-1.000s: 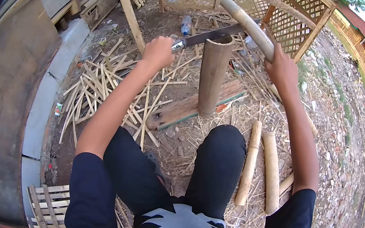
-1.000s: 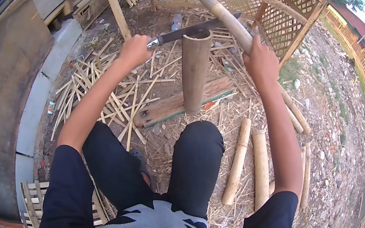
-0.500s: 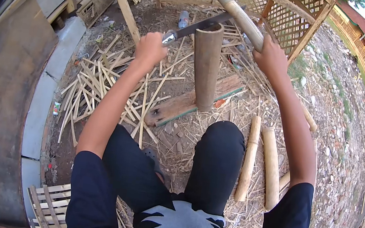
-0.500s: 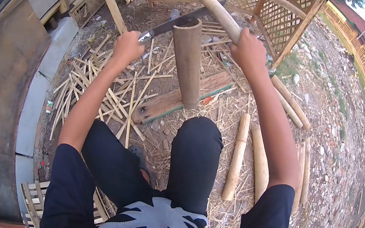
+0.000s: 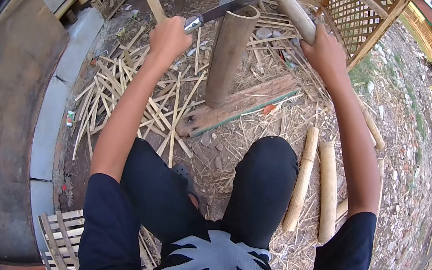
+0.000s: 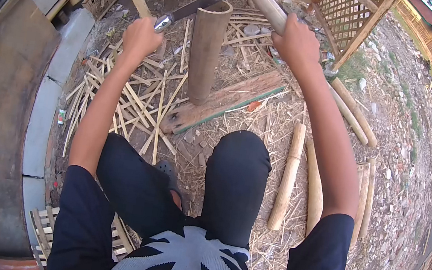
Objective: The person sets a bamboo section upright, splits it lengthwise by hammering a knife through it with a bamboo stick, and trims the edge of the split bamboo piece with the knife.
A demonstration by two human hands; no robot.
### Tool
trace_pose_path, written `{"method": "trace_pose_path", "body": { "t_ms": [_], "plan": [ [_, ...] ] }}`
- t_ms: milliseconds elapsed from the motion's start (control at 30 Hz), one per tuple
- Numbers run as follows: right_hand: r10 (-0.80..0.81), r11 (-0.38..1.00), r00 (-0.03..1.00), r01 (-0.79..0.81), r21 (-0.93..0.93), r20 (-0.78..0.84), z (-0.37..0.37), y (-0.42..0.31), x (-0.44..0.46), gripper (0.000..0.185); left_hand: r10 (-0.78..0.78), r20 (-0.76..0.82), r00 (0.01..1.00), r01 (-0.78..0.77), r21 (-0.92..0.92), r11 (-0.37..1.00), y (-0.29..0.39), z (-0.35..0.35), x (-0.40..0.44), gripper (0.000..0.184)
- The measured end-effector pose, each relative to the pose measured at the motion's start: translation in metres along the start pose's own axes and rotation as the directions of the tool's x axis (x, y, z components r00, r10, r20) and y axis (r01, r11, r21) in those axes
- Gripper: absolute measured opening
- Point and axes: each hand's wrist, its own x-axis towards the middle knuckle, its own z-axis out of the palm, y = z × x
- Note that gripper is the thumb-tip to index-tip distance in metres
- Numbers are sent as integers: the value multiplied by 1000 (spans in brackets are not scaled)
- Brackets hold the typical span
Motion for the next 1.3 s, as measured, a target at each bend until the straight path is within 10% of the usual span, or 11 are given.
{"method": "trace_pose_path", "body": {
  "t_ms": [1300],
  "plan": [
    [48, 993, 999, -50, 103, 16, -11, -7, -14, 48, -58, -16, 998, 56, -105, 993, -22, -6, -26, 26]
  ]
}}
